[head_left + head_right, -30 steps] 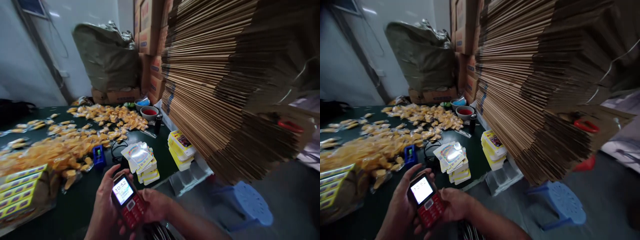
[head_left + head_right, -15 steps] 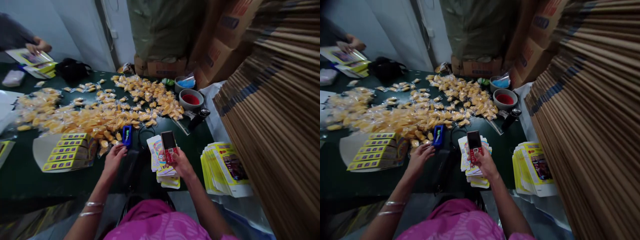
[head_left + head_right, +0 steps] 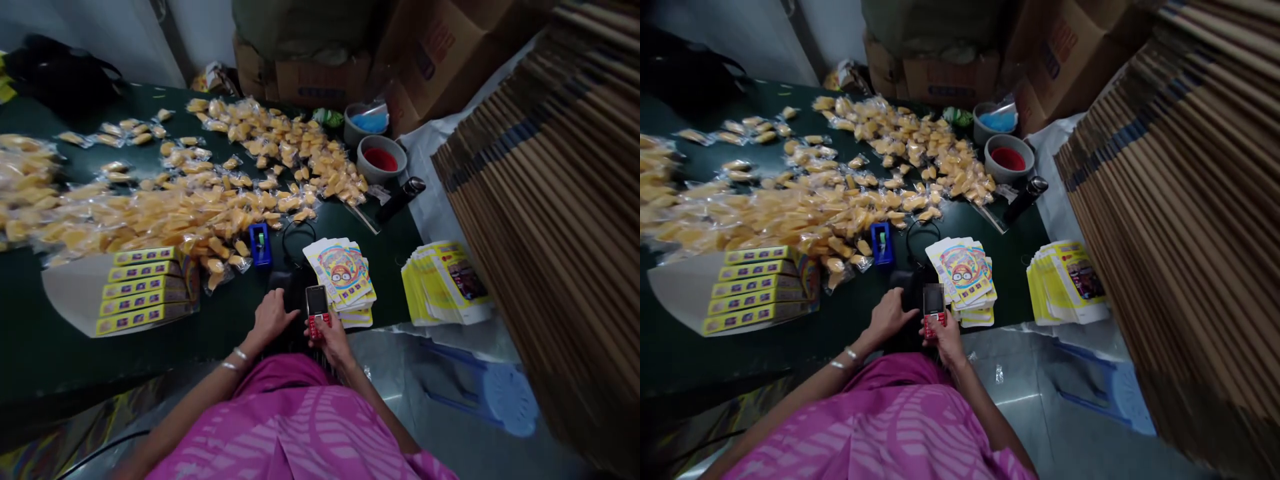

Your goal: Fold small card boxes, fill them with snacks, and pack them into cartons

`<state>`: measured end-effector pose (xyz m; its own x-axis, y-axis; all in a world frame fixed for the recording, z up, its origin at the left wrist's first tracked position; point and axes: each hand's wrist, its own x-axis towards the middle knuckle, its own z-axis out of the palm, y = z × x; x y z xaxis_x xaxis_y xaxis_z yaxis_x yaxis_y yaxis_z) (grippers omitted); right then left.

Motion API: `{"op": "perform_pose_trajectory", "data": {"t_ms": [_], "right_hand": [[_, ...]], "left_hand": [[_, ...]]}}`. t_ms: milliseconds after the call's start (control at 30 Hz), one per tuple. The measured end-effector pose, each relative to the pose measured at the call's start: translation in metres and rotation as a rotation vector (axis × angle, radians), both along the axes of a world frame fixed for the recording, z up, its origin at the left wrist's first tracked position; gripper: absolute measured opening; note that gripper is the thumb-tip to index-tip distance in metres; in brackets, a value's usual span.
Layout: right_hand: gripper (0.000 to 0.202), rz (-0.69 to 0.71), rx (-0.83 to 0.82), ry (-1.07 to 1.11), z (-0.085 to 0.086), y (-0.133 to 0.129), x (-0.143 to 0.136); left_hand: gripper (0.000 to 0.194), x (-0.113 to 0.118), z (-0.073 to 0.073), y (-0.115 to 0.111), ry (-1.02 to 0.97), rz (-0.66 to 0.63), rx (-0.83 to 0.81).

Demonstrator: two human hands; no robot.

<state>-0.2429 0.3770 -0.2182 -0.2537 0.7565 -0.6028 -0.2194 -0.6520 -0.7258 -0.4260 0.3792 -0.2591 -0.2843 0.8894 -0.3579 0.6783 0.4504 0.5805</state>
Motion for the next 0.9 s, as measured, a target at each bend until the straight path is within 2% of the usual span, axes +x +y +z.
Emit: {"op": "perform_pose_trajectory", "data": {"t_ms": [100,267,467,533,600,667,733,833,900], "right_hand": [[0.066,-0.057,0.035,-0.076,-0.013,-0.015,-0.01],[0.064,-0.026,0.091,-0.207,-0.032,-0.024,-0.03],[0.041,0.106,0.164,-0.508,-0.047,0.002,-0.062],[0.037,0.138,0.227,-0.646,-0.046,0.014,-0.074],[0.042,0.179,0.309,-0.76,-0.042,0.021,-0.084],[0.053,0.235,0.392,-0.826,-0.039,0.024,-0.091],[0.053,0.308,0.462,-0.832,-0.037,0.024,-0.091],[0.031,0.428,0.513,-0.738,-0.039,0.026,-0.079],[0.019,0.434,0.512,-0.687,-0.045,0.025,-0.064]], "left_hand": [[0.044,0.003,-0.007,0.007,0.017,-0.087,-0.035],[0.029,-0.016,-0.012,0.011,-0.053,-0.124,-0.065],[0.023,-0.02,-0.009,0.004,-0.178,-0.108,-0.025],[0.022,-0.02,-0.009,0.003,-0.22,-0.083,-0.009],[0.021,-0.021,-0.011,0.003,-0.259,-0.032,0.008],[0.02,-0.023,-0.015,0.003,-0.306,0.031,0.017],[0.019,-0.023,-0.02,0.001,-0.373,0.085,0.012],[0.019,-0.022,-0.025,-0.005,-0.488,0.154,-0.032],[0.021,-0.021,-0.027,-0.007,-0.541,0.196,-0.068]]}}
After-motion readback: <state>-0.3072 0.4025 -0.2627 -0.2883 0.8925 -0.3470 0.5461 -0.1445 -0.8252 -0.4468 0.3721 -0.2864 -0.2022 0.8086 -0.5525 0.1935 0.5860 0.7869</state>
